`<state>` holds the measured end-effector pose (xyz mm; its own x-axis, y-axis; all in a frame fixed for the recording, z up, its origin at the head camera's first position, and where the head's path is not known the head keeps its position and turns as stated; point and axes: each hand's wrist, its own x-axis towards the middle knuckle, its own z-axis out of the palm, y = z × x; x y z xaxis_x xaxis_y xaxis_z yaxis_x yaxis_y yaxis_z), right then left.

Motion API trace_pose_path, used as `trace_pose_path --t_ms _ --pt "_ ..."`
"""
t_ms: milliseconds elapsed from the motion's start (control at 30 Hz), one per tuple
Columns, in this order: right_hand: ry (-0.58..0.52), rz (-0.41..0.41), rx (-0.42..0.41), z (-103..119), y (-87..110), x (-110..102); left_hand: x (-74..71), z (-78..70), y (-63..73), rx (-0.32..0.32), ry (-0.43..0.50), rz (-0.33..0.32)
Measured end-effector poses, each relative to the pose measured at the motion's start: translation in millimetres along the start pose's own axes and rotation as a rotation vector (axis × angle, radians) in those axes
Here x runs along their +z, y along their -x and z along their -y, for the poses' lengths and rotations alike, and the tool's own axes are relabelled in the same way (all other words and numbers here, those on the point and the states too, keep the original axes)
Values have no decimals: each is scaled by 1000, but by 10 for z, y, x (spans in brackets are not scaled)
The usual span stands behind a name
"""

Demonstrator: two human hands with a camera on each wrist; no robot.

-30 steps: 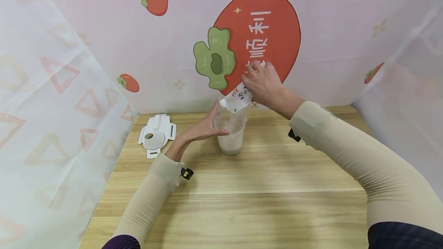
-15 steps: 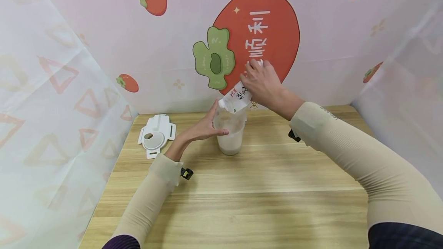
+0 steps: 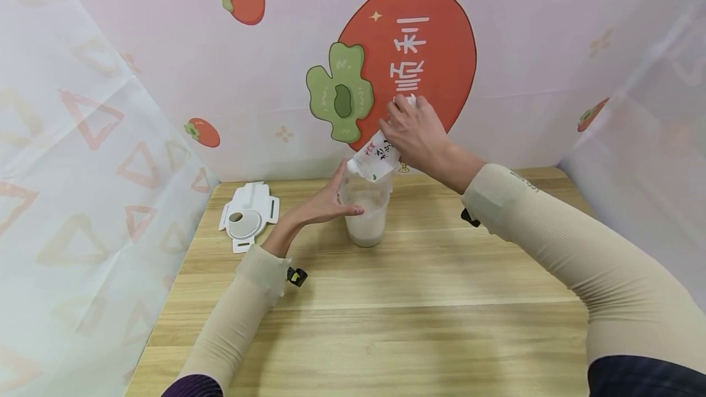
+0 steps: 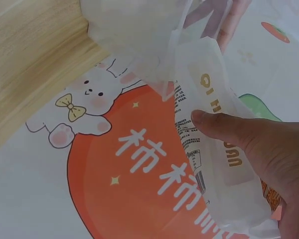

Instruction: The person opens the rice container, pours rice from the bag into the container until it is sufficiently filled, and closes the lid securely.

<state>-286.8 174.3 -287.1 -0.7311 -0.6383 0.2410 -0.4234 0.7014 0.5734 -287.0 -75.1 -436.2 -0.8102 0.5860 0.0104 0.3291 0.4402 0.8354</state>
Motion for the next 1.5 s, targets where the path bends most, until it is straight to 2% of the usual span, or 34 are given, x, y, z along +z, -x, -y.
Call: trace_pose_path --t_ms 567,1133,1500 --pt "91 -59 -44 58 25 -30 -13 -11 -1 9 11 -1" --pt "101 -111 -54 75 53 18 -3 3 8 8 18 -1" --pt "122 -101 -64 91 60 26 3 4 11 -2 21 -6"
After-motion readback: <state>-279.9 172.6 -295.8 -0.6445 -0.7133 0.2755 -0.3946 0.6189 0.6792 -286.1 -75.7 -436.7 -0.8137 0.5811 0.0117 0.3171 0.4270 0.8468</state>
